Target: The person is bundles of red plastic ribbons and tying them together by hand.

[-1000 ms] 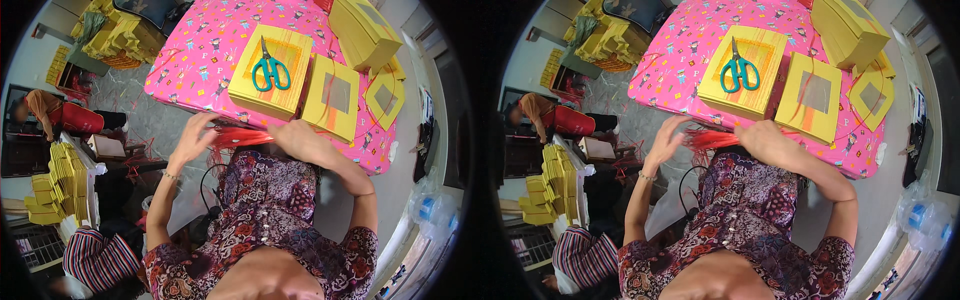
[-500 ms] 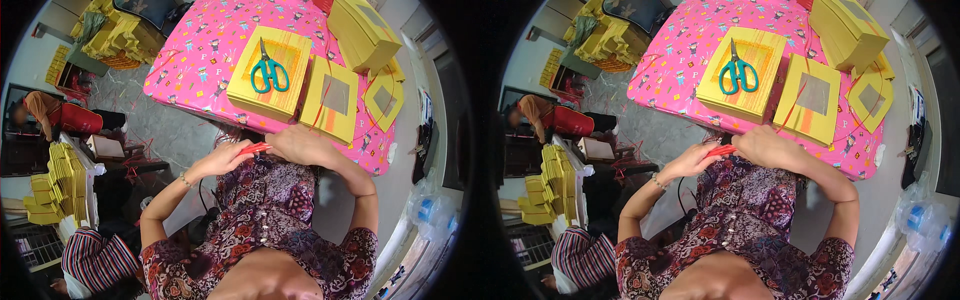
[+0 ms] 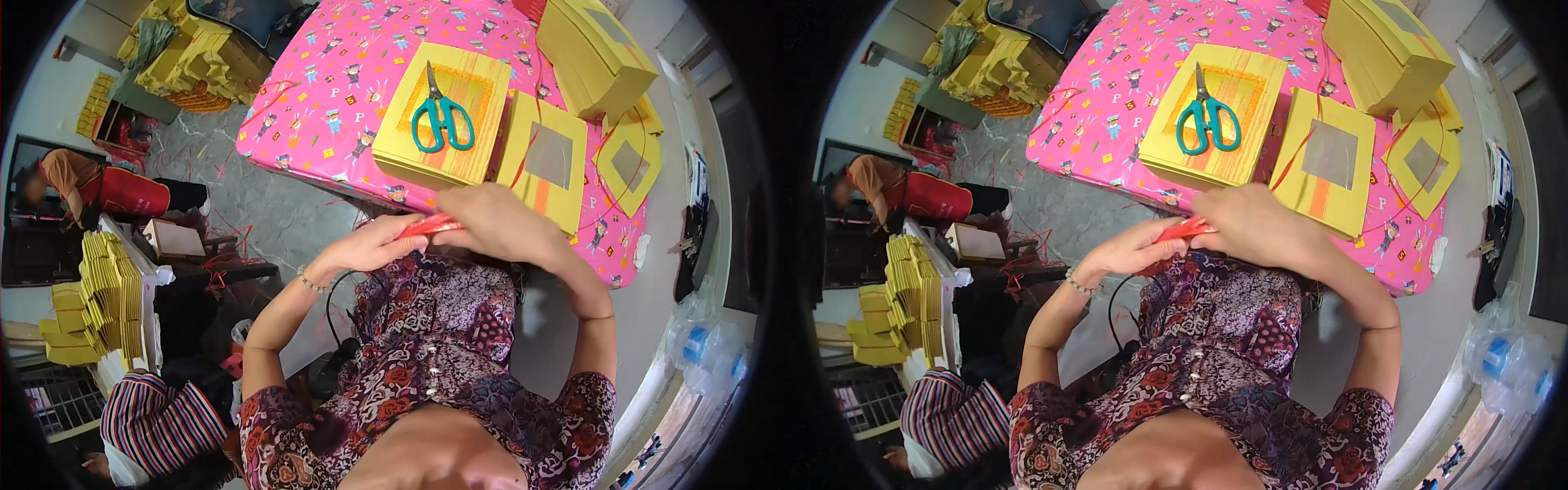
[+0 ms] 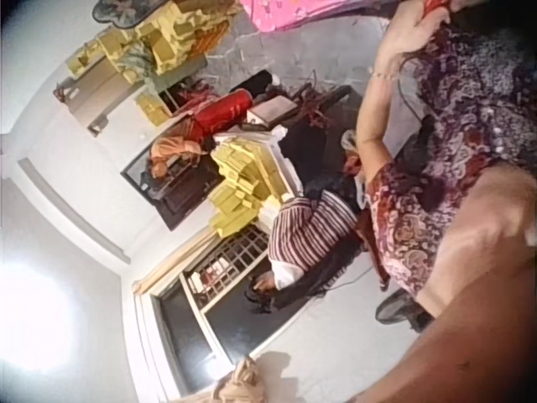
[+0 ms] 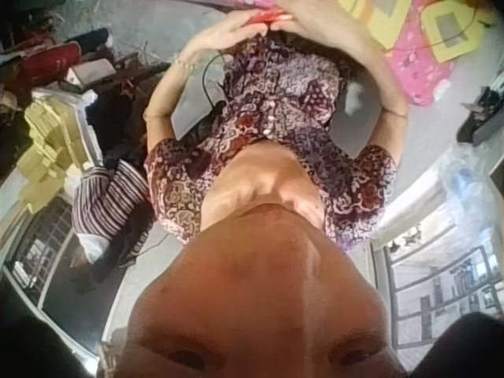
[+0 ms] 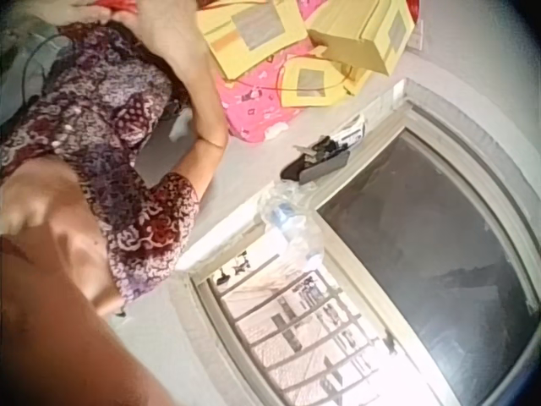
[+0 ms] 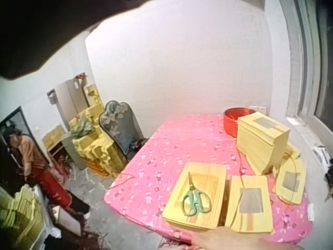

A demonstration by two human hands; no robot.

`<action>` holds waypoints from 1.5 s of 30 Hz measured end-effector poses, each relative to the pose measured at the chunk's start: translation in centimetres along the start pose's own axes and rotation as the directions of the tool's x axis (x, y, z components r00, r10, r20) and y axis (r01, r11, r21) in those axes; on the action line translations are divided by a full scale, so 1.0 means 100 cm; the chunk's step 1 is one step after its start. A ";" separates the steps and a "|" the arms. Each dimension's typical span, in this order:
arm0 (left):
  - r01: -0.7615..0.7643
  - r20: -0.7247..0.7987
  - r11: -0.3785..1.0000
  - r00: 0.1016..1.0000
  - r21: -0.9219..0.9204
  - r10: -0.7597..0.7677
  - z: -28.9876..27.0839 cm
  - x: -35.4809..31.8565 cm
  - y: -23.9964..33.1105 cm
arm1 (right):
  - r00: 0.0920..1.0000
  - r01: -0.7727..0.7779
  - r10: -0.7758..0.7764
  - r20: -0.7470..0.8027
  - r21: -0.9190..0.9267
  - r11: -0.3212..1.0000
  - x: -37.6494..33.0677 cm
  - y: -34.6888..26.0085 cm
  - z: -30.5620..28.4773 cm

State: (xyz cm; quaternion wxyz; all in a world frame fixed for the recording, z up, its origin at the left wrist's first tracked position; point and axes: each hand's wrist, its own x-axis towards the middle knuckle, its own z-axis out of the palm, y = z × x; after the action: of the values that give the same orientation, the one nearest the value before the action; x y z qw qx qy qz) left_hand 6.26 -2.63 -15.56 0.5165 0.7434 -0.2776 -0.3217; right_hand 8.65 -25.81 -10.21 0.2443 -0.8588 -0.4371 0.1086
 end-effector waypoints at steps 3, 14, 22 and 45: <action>-0.001 -0.158 0.985 0.987 -0.172 -0.027 0.000 -0.013 -0.005 | 0.990 -0.063 0.066 -0.125 0.029 0.998 -0.004 0.009 -0.019; -0.350 -0.576 0.817 0.817 -0.459 0.026 0.024 0.013 -0.015 | 0.706 0.050 0.384 -0.595 0.583 0.811 0.036 0.006 0.047; -0.243 -0.728 0.934 0.585 0.262 0.357 0.037 0.030 -0.017 | 0.674 0.237 0.497 -0.547 0.797 0.556 0.055 -0.026 0.073; -0.935 -0.840 0.354 0.199 -0.008 0.506 -0.064 -0.102 0.151 | 0.982 0.158 -0.062 -0.180 0.588 0.793 0.058 -0.006 0.219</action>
State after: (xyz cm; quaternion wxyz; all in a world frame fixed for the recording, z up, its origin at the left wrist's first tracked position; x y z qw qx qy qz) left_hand 3.45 4.01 2.34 0.8467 0.3840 -0.2806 0.2387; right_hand 2.87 -13.75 -28.53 0.5415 -0.7160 -0.4099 0.1613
